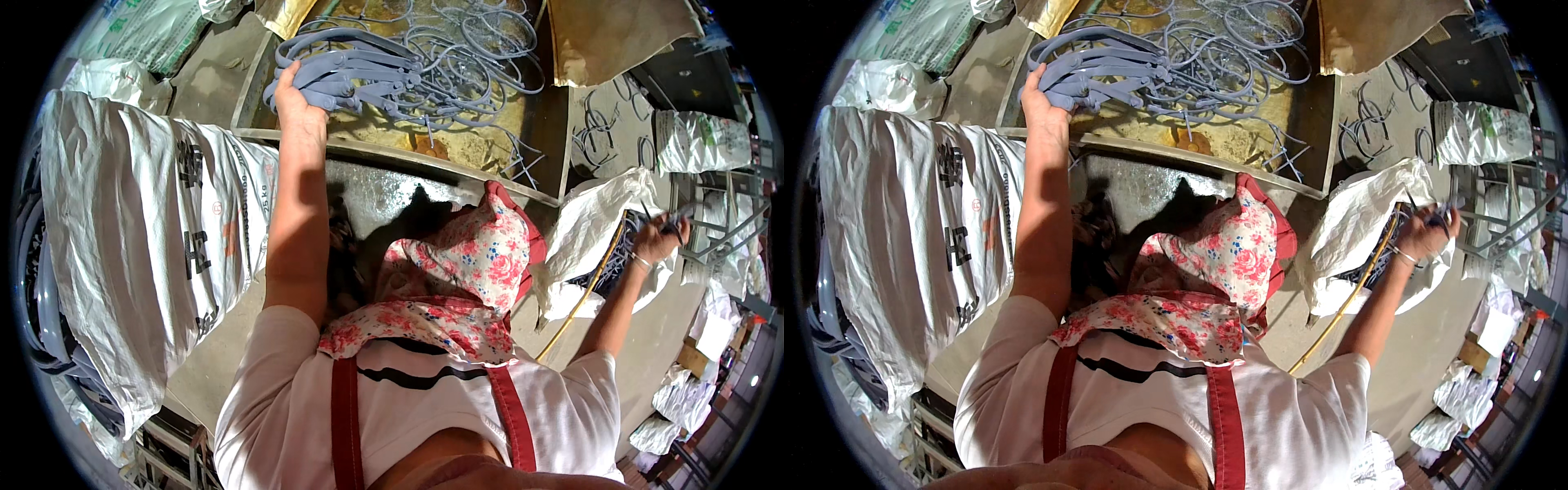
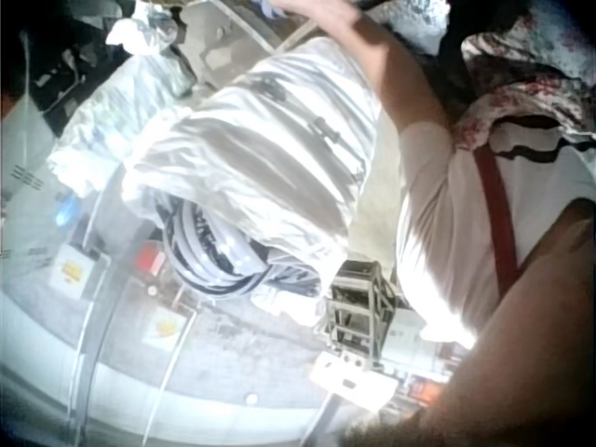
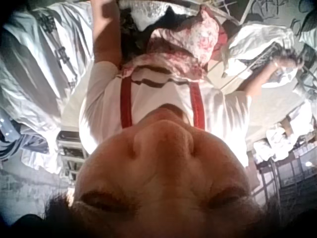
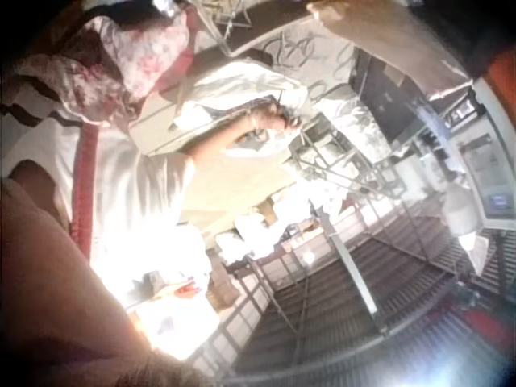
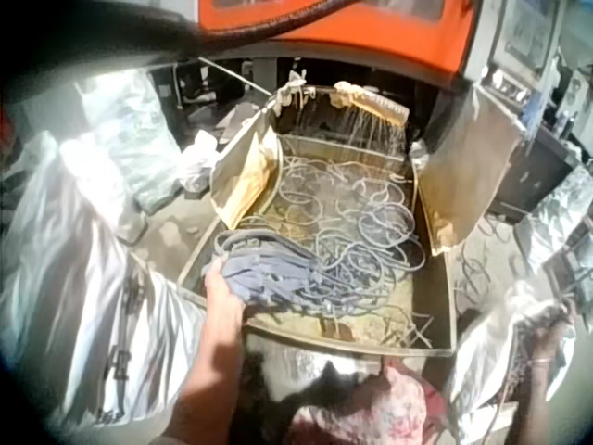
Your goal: The person gathers gray, flexible cable-like objects from a cluttered workbench and places them into a large white sack. They repeatedly pick up handfuls of the tangled items, separate them slightly, and deposit them into the sack, which is positioned on the floor to their left.
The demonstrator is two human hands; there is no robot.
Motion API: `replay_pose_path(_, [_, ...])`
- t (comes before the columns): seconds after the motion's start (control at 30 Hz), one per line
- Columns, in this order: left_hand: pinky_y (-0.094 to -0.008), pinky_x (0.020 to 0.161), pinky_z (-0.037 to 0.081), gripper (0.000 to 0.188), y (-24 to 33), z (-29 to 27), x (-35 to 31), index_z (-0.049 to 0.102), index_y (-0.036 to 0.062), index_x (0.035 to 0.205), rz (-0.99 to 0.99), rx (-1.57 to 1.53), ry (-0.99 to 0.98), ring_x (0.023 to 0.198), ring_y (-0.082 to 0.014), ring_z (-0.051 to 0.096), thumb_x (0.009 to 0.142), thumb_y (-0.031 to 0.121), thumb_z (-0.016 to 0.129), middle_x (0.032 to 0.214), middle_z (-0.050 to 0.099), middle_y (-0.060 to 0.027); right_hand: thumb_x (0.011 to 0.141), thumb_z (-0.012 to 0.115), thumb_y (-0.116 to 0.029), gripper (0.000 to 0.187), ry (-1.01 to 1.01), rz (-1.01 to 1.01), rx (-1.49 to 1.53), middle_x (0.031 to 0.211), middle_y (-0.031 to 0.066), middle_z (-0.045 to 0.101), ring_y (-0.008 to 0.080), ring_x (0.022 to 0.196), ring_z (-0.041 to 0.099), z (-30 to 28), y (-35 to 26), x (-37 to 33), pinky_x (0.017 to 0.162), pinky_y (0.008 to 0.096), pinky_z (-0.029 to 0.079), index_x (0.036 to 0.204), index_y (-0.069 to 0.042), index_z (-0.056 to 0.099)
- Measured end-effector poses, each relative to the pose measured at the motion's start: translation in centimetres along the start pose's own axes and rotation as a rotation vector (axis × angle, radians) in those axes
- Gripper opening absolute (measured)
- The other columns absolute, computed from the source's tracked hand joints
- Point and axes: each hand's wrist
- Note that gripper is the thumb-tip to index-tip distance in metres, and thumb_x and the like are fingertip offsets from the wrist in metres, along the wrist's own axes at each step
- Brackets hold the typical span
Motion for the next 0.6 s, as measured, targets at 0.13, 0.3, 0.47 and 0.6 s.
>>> replay_pose_path(0.13, [-0.0417,0.075,0.05,0.026,0.3,0.7,-1.3,0.053,0.0006,0.101,-0.072,0.016,-0.104,0.085,-0.0298,0.06,0.08,0.017,0.055,0.097,0.06,-0.0151,0.071,0.066,-0.037,0.073,-0.666,0.474,-0.965,0.112,0.0204,0.056,0.0364,0.103,0.054,-4.9,8.4,-0.1,0.084,0.0439,0.043,0.126,-0.005,0.031])
replay_pose_path(0.3, [-0.0402,0.074,0.05,0.024,-0.7,2.0,-2.5,0.054,0.0005,0.099,-0.099,0.048,-0.124,0.084,-0.0288,0.06,0.08,0.015,0.056,0.095,0.061,-0.0143,0.074,0.056,-0.054,0.059,-0.781,0.215,-0.661,0.099,0.0248,0.059,0.0389,0.098,0.054,-0.2,11.9,-0.1,0.084,0.0421,0.043,0.097,0.0,0.061])
replay_pose_path(0.47, [-0.038,0.073,0.05,0.022,-0.9,3.3,-4.5,0.055,-0.0005,0.096,-0.109,0.056,-0.122,0.082,-0.0273,0.061,0.082,0.016,0.055,0.093,0.061,-0.0137,0.077,0.065,-0.031,0.037,-0.792,0.189,0.13,0.089,0.0136,0.066,0.0207,0.085,0.063,11.1,-0.3,-1.5,0.074,0.0301,0.047,0.096,0.002,0.063])
replay_pose_path(0.6, [-0.0344,0.067,0.05,0.021,-0.9,5.1,-6.5,0.056,-0.0005,0.094,-0.112,0.092,-0.144,0.078,-0.0243,0.061,0.084,0.017,0.053,0.089,0.063,-0.0115,0.085,0.059,-0.024,0.031,-1.219,0.495,0.691,0.091,0.0091,0.063,0.0148,0.08,0.061,16.1,-12.7,-4.0,0.069,0.0256,0.05,0.102,0.002,0.058])
Point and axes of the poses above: each hand's wrist, its own x-axis towards the middle knuckle, its own z-axis out of the palm, y = z × x
